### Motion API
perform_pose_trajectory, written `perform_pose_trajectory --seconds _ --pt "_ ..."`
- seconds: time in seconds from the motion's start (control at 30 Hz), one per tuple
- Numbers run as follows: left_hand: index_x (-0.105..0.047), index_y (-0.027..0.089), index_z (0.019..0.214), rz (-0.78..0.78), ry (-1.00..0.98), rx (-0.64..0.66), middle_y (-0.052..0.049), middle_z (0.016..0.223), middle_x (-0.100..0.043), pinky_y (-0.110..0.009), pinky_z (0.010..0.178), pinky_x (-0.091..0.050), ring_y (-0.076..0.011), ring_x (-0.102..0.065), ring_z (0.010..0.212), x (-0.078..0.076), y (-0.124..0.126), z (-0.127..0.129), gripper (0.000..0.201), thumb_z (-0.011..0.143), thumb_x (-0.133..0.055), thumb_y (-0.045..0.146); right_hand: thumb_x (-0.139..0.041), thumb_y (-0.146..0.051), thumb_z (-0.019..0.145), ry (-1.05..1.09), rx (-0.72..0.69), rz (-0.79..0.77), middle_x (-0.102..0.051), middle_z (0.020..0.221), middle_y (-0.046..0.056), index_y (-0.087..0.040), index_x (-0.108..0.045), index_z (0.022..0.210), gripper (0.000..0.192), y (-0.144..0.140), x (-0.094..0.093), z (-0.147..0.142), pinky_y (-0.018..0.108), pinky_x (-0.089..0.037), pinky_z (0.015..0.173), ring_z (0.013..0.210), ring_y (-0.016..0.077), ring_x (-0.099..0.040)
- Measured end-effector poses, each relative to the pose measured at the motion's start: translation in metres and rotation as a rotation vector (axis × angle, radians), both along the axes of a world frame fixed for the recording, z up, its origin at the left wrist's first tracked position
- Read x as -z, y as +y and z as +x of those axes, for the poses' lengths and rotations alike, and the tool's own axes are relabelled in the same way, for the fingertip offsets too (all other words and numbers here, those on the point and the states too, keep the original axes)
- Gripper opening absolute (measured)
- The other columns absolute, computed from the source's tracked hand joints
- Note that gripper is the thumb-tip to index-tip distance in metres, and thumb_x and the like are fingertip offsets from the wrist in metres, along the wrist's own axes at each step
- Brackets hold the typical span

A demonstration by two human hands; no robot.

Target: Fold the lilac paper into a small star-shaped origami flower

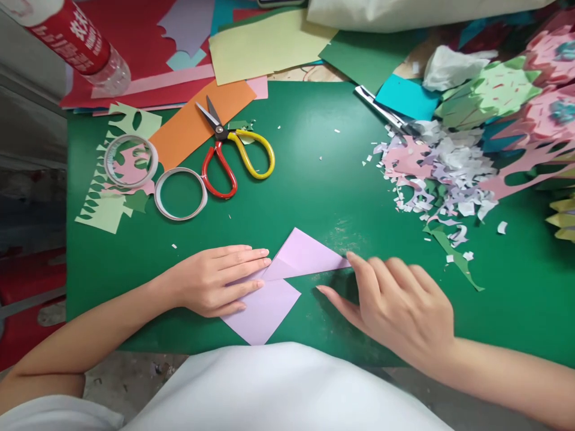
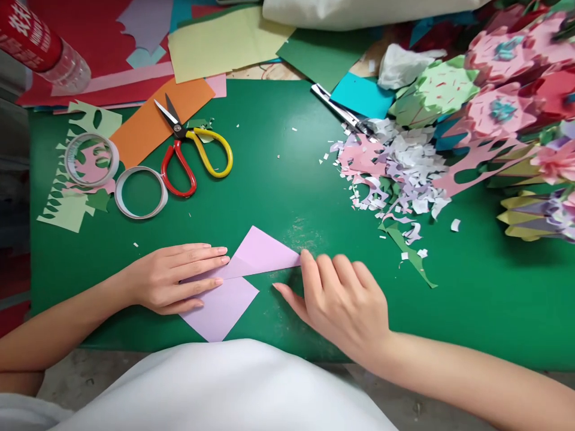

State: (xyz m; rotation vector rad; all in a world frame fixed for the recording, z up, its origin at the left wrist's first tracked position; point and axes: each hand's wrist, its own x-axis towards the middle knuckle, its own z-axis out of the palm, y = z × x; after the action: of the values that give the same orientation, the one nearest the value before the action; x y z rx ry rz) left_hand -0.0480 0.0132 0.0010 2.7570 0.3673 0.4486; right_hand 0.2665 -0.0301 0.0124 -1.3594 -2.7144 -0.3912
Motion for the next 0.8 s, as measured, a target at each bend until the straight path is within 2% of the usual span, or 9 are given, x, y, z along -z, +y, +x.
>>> perform_pose_trajectory --seconds 0.13,0.23,0.37,0.43,0.5,0.63,0.73,0.8 --pt "-0.068 0.012 0.109 0.125 0.005 -0.024 -0.014 0.121 -0.072 -0.039 0.106 -0.056 -0.0257 -0.065 0.124 -0.001 0.004 0.002 0.023 0.092 -0.061 0.026 -0.054 -0.064 0.090 0.197 -0.078 -0.096 -0.066 0.090 0.014 -0.010 -0.062 0.106 0.057 0.032 0.012 -0.007 0.035 -0.041 0.067 0.078 0.0235 -0.053" --pt "-0.068 0.010 0.106 0.182 -0.012 -0.060 -0.014 0.117 -0.074 -0.039 0.105 -0.057 -0.0259 -0.066 0.121 0.000 0.006 0.001 0.018 0.091 -0.063 0.019 -0.063 -0.052 0.090 0.395 -0.126 -0.115 -0.067 0.094 0.013 -0.014 -0.057 0.108 0.043 0.043 0.023 -0.010 0.035 -0.046 0.071 0.083 0.0225 -0.055" --pt "-0.068 0.010 0.106 0.201 -0.011 -0.107 -0.013 0.119 -0.073 -0.038 0.105 -0.058 -0.0247 -0.065 0.123 0.001 0.009 -0.001 0.017 0.091 -0.061 0.009 -0.064 -0.028 0.091 0.588 -0.216 -0.036 -0.069 0.089 0.009 -0.017 -0.057 0.102 0.017 0.044 0.028 -0.007 0.034 -0.050 0.071 0.081 0.0200 -0.058" --pt "-0.069 0.008 0.105 0.213 -0.025 -0.123 -0.014 0.118 -0.073 -0.037 0.103 -0.059 -0.0245 -0.067 0.120 0.000 0.010 0.000 0.016 0.090 -0.064 0.009 -0.063 -0.018 0.090 0.618 -0.313 -0.012 -0.071 0.084 0.005 -0.019 -0.059 0.093 0.006 0.043 0.028 -0.005 0.032 -0.050 0.069 0.080 0.0184 -0.059" --pt "-0.070 0.008 0.102 0.236 -0.034 -0.136 -0.013 0.115 -0.074 -0.035 0.100 -0.060 -0.0237 -0.069 0.116 -0.002 0.011 0.002 0.014 0.089 -0.065 0.008 -0.062 -0.013 0.090 0.619 -0.418 0.004 -0.074 0.084 0.001 -0.020 -0.063 0.089 0.007 0.043 0.027 -0.003 0.030 -0.049 0.068 0.080 0.0167 -0.061" --pt "-0.070 0.010 0.099 0.265 -0.005 -0.137 -0.010 0.110 -0.076 -0.032 0.093 -0.061 -0.0208 -0.072 0.111 -0.004 0.012 0.005 0.014 0.092 -0.059 0.005 -0.056 -0.012 0.094 0.574 -0.603 0.010 -0.077 0.102 -0.001 -0.019 -0.071 0.094 0.016 0.045 0.026 -0.002 0.027 -0.048 0.066 0.094 0.0140 -0.067" --pt "-0.070 0.011 0.099 0.255 -0.001 -0.141 -0.009 0.110 -0.077 -0.031 0.092 -0.061 -0.0203 -0.072 0.111 -0.005 0.013 0.005 0.014 0.093 -0.058 0.006 -0.052 -0.012 0.096 0.538 -0.689 0.004 -0.075 0.111 0.001 -0.019 -0.072 0.099 0.021 0.047 0.025 -0.003 0.025 -0.051 0.074 0.104 0.0132 -0.068" --pt "-0.070 0.011 0.099 0.245 0.003 -0.142 -0.008 0.110 -0.076 -0.031 0.092 -0.061 -0.0202 -0.071 0.112 -0.004 0.013 0.003 0.013 0.093 -0.058 0.008 -0.055 -0.013 0.095 0.539 -0.696 -0.012 -0.075 0.108 0.002 -0.018 -0.070 0.098 0.017 0.048 0.025 -0.003 0.027 -0.052 0.077 0.105 0.0156 -0.069"
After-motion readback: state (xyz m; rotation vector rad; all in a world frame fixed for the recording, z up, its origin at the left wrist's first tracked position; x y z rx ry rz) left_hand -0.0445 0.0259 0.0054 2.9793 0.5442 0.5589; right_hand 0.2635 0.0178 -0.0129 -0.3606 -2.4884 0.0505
